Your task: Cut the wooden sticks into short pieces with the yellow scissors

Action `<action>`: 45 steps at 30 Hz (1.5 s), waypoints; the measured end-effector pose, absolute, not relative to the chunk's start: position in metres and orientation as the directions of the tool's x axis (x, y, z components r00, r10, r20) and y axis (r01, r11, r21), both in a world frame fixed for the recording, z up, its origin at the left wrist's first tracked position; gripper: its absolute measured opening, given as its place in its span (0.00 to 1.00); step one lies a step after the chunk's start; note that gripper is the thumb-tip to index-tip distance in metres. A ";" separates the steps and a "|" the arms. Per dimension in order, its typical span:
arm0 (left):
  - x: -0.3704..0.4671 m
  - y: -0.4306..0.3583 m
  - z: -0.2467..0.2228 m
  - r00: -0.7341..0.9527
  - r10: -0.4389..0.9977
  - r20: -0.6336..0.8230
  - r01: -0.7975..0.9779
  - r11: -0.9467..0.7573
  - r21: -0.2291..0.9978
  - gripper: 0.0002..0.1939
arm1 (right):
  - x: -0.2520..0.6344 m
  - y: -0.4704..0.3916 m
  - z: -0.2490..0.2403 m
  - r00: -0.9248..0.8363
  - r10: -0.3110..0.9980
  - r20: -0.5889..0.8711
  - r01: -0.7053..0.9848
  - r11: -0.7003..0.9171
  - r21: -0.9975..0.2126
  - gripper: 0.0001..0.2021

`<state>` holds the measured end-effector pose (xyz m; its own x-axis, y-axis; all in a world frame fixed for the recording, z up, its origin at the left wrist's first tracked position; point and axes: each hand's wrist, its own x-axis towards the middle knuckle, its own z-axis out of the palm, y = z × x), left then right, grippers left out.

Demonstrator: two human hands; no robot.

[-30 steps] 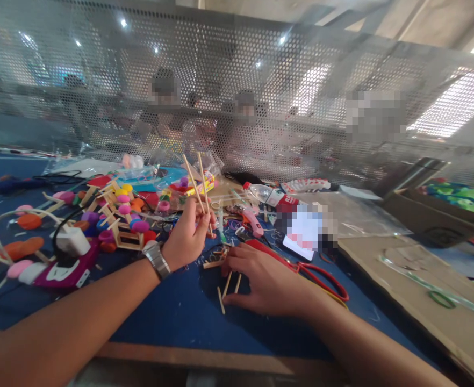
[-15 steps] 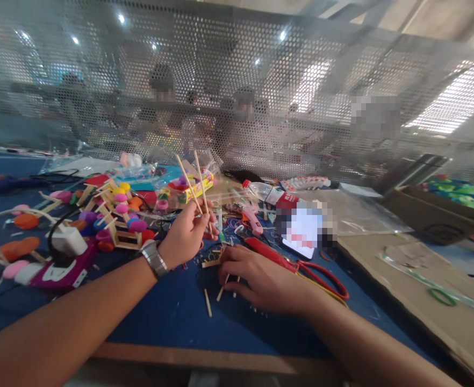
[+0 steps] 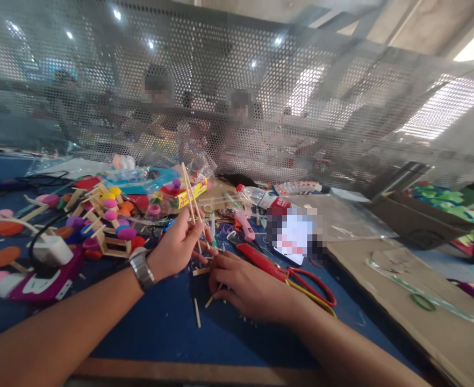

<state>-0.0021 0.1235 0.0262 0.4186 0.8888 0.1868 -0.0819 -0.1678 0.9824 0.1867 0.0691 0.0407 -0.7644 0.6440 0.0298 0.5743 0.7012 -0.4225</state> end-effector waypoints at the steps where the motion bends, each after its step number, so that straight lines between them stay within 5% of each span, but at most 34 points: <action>1: -0.002 0.122 0.027 0.419 0.892 0.172 -0.077 -0.154 0.985 0.15 | 0.186 0.069 0.039 -0.769 0.639 0.024 0.576 0.708 -0.408 0.04; 6: -0.001 0.121 0.027 0.415 0.895 0.163 -0.069 -0.148 0.987 0.14 | 0.187 0.070 0.033 -0.769 0.633 0.085 0.565 0.737 -0.371 0.06; 18: -0.002 0.127 0.023 0.376 0.898 0.227 -0.026 -0.234 0.972 0.14 | 0.196 0.081 0.019 -0.636 0.666 0.391 0.426 0.725 -0.542 0.14; 28: -0.004 0.120 0.022 0.425 0.882 0.201 0.027 -0.235 0.972 0.19 | 0.196 0.086 0.012 -0.266 0.799 0.539 0.443 0.598 -0.668 0.08; 37: 0.001 0.118 0.021 0.546 0.825 0.146 0.011 -0.181 0.983 0.16 | 0.191 0.081 0.018 -0.218 0.960 0.177 0.313 0.240 -0.919 0.12; 45: 0.003 0.126 0.022 0.583 0.797 0.158 0.022 -0.210 0.977 0.17 | 0.190 0.086 0.014 -0.243 0.961 0.131 0.088 0.157 -0.984 0.16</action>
<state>0.0032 0.1256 0.0218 0.5832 0.7967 0.1584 0.0220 -0.2104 0.9774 0.1898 0.0859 0.0136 -0.2427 0.9612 0.1314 0.0883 0.1567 -0.9837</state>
